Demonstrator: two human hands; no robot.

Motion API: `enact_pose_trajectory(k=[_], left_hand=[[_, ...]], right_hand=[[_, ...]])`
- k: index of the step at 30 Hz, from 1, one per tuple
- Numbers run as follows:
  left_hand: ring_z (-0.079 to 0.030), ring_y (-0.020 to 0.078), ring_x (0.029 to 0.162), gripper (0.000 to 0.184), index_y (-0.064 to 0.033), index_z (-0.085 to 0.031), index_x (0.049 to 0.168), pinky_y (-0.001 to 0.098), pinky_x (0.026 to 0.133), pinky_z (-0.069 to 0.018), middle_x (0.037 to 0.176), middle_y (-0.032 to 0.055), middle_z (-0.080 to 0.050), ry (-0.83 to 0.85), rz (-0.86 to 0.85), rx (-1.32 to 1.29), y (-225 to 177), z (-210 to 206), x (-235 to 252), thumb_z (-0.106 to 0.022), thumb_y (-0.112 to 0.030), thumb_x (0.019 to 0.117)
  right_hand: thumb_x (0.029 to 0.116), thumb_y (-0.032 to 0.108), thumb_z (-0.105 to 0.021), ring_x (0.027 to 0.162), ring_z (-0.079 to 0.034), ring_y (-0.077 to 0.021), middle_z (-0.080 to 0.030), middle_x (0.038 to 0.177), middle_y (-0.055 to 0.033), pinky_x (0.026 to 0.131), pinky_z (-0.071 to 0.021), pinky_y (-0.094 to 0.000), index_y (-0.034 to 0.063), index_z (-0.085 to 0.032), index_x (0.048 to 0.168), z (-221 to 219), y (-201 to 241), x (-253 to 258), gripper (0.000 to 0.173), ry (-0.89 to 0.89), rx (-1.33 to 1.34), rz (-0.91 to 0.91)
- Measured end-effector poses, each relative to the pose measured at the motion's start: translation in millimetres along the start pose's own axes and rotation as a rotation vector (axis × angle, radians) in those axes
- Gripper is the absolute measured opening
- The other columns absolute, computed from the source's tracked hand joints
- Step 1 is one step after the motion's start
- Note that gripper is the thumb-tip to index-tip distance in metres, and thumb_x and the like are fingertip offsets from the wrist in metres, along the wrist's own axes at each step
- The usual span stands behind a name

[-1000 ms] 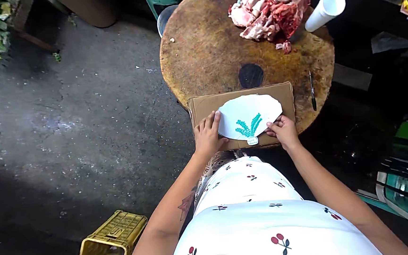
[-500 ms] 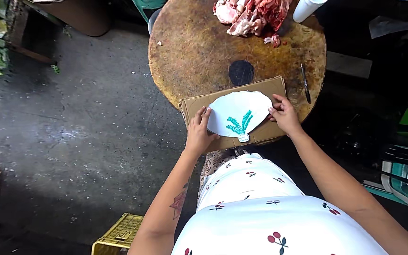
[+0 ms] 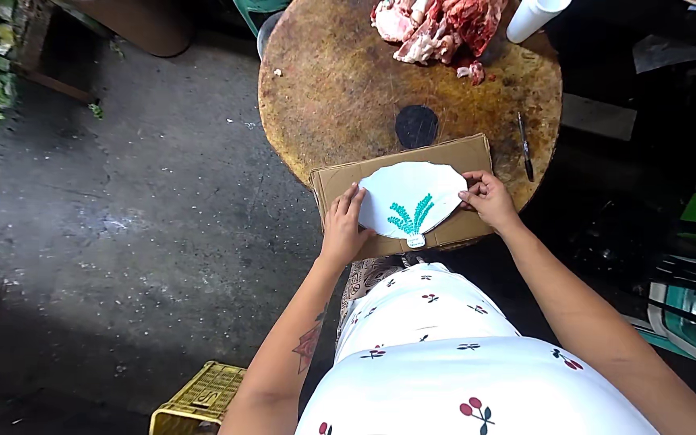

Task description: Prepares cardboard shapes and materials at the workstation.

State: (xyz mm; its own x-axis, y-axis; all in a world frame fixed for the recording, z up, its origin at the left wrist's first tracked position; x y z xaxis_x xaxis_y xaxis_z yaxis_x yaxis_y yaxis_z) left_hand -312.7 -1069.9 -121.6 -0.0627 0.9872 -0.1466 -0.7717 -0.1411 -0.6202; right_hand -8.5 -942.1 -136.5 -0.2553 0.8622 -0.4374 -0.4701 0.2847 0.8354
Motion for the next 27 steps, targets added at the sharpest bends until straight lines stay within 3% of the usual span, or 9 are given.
enact_pose_trajectory(k=[9,16,19,23,27], left_hand=[[-0.043,0.0413,0.142,0.096,-0.0078,-0.048,0.151,0.0637,0.105,-0.0434,0.16,0.015,-0.04,-0.001,0.003,0.028,-0.5,-1.8,-0.5,-0.095,-0.014,0.0674],[-0.042,0.0417,0.142,0.095,-0.0061,-0.048,0.151,0.0642,0.104,-0.0428,0.161,0.0159,-0.038,0.047,0.04,0.083,-3.3,-3.4,3.3,-0.095,-0.015,0.0678],[-0.041,0.042,0.143,0.095,-0.0096,-0.048,0.151,0.0632,0.108,-0.0413,0.16,0.0175,-0.037,0.043,0.011,0.03,-2.4,-1.6,3.5,-0.095,-0.016,0.0677],[-0.036,0.0432,0.147,0.096,-0.0064,-0.043,0.153,0.0591,0.114,-0.0398,0.164,0.0241,-0.027,-0.121,-0.084,-0.149,-6.9,26.5,7.3,-0.092,-0.026,0.0731],[-0.033,0.045,0.146,0.084,-0.0028,-0.04,0.154,0.0618,0.113,-0.0372,0.164,0.0255,-0.023,-0.34,0.083,-0.181,7.0,66.8,7.3,-0.082,-0.028,0.0853]], right_hand=[[0.0962,0.001,-0.069,0.074,-0.07,-0.0226,-0.068,0.101,-0.0173,0.073,-0.0622,-0.039,0.0134,-0.058,0.142,-3.1,5.6,0.5,0.049,-0.004,-0.07,-0.069],[0.0939,0.001,-0.071,0.072,-0.069,-0.0217,-0.068,0.1,-0.0173,0.07,-0.0616,-0.0376,0.0107,-0.061,0.137,-3.4,6.8,6.8,0.046,-0.023,-0.089,-0.111],[0.0945,0.0,-0.07,0.071,-0.069,-0.0227,-0.068,0.096,-0.0163,0.069,-0.0616,-0.0394,0.0118,-0.059,0.138,-2.4,9.1,6.2,0.046,-0.002,-0.07,-0.117],[0.0954,-0.003,-0.067,0.071,-0.068,-0.019,-0.068,0.095,-0.0138,0.067,-0.0599,-0.0345,0.0108,-0.058,0.139,11.0,39.0,13.7,0.046,-0.045,0.108,-0.06],[0.0956,-0.004,-0.064,0.074,-0.068,-0.0169,-0.066,0.099,-0.0141,0.068,-0.0605,-0.0336,0.0059,-0.051,0.143,9.3,76.0,59.0,0.05,-0.179,0.306,0.002]])
Point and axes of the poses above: each hand's wrist, its own x-axis towards the middle knuckle, its own z-axis out of the back of the hand, y = z × x, the point moved 5 cm from there along x, towards the middle knuckle
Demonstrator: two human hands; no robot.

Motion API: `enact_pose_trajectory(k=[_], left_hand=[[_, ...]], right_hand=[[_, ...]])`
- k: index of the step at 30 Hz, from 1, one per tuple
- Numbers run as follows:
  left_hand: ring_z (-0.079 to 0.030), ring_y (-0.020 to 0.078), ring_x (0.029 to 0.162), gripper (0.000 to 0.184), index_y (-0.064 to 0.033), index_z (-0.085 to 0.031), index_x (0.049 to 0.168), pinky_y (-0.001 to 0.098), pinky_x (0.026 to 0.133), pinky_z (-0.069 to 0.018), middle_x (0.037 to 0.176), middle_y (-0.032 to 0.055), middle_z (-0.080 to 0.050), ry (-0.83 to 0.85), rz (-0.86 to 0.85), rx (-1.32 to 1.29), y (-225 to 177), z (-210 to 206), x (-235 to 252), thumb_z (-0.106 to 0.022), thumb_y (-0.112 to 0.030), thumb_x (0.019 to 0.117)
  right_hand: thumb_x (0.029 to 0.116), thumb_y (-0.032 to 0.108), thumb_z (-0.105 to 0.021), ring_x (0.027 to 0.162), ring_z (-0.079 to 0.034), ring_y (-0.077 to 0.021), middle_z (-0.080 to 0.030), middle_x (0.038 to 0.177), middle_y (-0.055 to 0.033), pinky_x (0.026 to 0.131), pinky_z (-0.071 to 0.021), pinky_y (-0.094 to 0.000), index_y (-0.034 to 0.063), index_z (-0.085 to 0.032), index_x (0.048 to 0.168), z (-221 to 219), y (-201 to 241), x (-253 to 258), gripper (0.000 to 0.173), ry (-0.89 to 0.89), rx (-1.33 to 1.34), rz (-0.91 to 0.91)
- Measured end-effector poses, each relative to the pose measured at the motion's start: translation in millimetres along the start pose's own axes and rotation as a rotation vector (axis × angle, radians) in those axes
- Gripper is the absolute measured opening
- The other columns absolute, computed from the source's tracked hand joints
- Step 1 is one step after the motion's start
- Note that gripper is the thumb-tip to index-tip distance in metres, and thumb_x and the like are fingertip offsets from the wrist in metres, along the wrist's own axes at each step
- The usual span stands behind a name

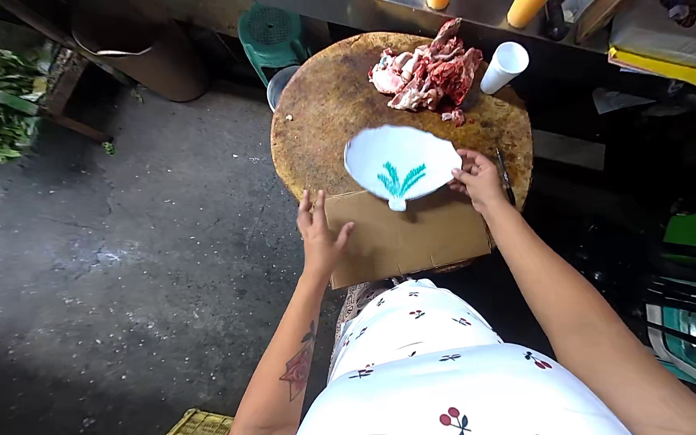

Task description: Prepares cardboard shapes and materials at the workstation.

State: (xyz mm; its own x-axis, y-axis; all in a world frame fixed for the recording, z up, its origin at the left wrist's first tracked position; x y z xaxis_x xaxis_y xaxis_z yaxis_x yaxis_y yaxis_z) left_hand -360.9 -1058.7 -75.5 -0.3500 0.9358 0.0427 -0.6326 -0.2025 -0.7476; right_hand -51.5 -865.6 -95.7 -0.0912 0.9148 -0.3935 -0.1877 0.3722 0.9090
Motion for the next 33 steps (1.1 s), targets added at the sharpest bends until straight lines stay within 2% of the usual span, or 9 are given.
enact_pose_trajectory(k=[3,5,7,10,12,15,21,28,33], left_hand=[[-0.037,0.0428,0.142,0.076,-0.0046,-0.038,0.156,0.06,0.104,-0.0438,0.164,0.0228,-0.025,-0.011,0.26,-0.066,27.0,10.4,-10.8,-0.073,-0.028,0.0927],[-0.043,0.0388,0.14,0.076,-0.0056,-0.033,0.158,0.0557,0.103,-0.0471,0.162,0.0233,-0.028,0.071,0.43,-0.178,43.2,8.2,-31.9,-0.07,-0.028,0.0959],[-0.047,0.0351,0.138,0.076,-0.006,-0.027,0.161,0.0504,0.108,-0.0454,0.161,0.0239,-0.031,0.168,0.573,-0.328,53.2,-1.1,-55.7,-0.066,-0.023,0.0983],[-0.051,0.0307,0.136,0.073,-0.0071,-0.022,0.162,0.0445,0.109,-0.048,0.161,0.0218,-0.033,0.217,0.648,-0.482,58.2,-18.2,-83.8,-0.061,-0.015,0.1001],[-0.052,0.0283,0.135,0.072,-0.0087,-0.02,0.163,0.0425,0.108,-0.0489,0.162,0.0205,-0.033,0.2,0.658,-0.522,57.5,-25.2,-89.8,-0.058,-0.011,0.1013],[-0.05,0.0284,0.139,0.076,-0.0104,-0.014,0.164,0.0422,0.11,-0.0469,0.164,0.0216,-0.028,0.195,0.605,-0.458,59.9,-31.9,-90.2,-0.056,-0.007,0.1006],[-0.036,0.031,0.148,0.082,-0.0068,-0.013,0.163,0.0441,0.118,-0.0379,0.164,0.0241,-0.025,0.137,0.475,-0.272,57.6,-40.5,-87.2,-0.054,0.004,0.0927],[-0.037,0.0309,0.148,0.081,-0.0028,-0.016,0.161,0.0439,0.118,-0.0377,0.163,0.0246,-0.026,0.12,0.461,-0.252,57.5,-43.5,-77.9,-0.055,0.006,0.0906],[-0.036,0.0307,0.148,0.08,-0.0022,-0.016,0.161,0.043,0.119,-0.0361,0.163,0.0247,-0.027,0.127,0.456,-0.234,57.0,-41.8,-77.7,-0.055,0.005,0.0916]], right_hand=[[0.0985,-0.001,-0.063,0.082,-0.07,-0.0226,-0.063,0.113,-0.0192,0.072,-0.0613,-0.0354,0.0089,-0.044,0.15,-24.6,14.8,35.4,0.056,-0.054,0.027,-0.035],[0.1,0.008,-0.064,0.098,-0.071,-0.0278,-0.062,0.129,-0.023,0.082,-0.0612,-0.0398,0.0088,-0.036,0.156,-26.3,20.2,46.1,0.063,-0.022,-0.142,0.017],[0.101,0.017,-0.064,0.116,-0.065,-0.0346,-0.056,0.141,-0.0248,0.095,-0.0558,-0.0482,0.0056,-0.036,0.156,-9.1,21.3,40.5,0.064,-0.008,-0.385,0.096],[0.1036,0.021,-0.061,0.124,-0.059,-0.0402,-0.051,0.147,-0.0251,0.101,-0.0509,-0.0553,0.0038,-0.043,0.152,38.8,-6.1,0.0,0.055,-0.044,-0.616,0.071],[0.1034,0.02,-0.061,0.124,-0.06,-0.039,-0.052,0.145,-0.0254,0.103,-0.0505,-0.0545,0.0027,-0.048,0.149,64.0,-39.6,-27.4,0.05,-0.047,-0.683,-0.008],[0.1031,0.016,-0.06,0.118,-0.063,-0.0349,-0.052,0.144,-0.0259,0.102,-0.0518,-0.0457,0.0042,-0.049,0.15,71.7,-72.1,-58.6,0.05,0.009,-0.769,-0.059],[0.1008,0.011,-0.063,0.11,-0.064,-0.0321,-0.056,0.138,-0.0238,0.094,-0.0538,-0.0426,0.0107,-0.05,0.151,67.5,-77.7,-61.7,0.053,-0.065,-0.75,-0.051],[0.0963,0.01,-0.07,0.106,-0.066,-0.0326,-0.062,0.13,-0.0217,0.092,-0.0551,-0.047,0.0103,-0.055,0.145,77.2,-86.3,-53.3,0.051,-0.066,-0.654,-0.07],[0.0974,0.011,-0.069,0.106,-0.066,-0.0308,-0.061,0.132,-0.0202,0.093,-0.0547,-0.0451,0.0126,-0.055,0.146,77.9,-87.3,-52.9,0.051,-0.052,-0.674,-0.067]])
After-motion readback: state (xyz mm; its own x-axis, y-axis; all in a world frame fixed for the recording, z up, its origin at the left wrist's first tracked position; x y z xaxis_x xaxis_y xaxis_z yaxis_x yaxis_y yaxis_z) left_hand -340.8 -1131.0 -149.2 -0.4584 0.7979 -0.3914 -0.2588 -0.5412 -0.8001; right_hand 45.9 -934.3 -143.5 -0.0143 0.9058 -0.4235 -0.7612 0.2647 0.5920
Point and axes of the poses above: each hand's wrist, its own x-axis towards the middle knuckle, its own z-axis out of the back of the hand, y = z × x, the point moved 5 cm from there along x, towards the middle knuckle
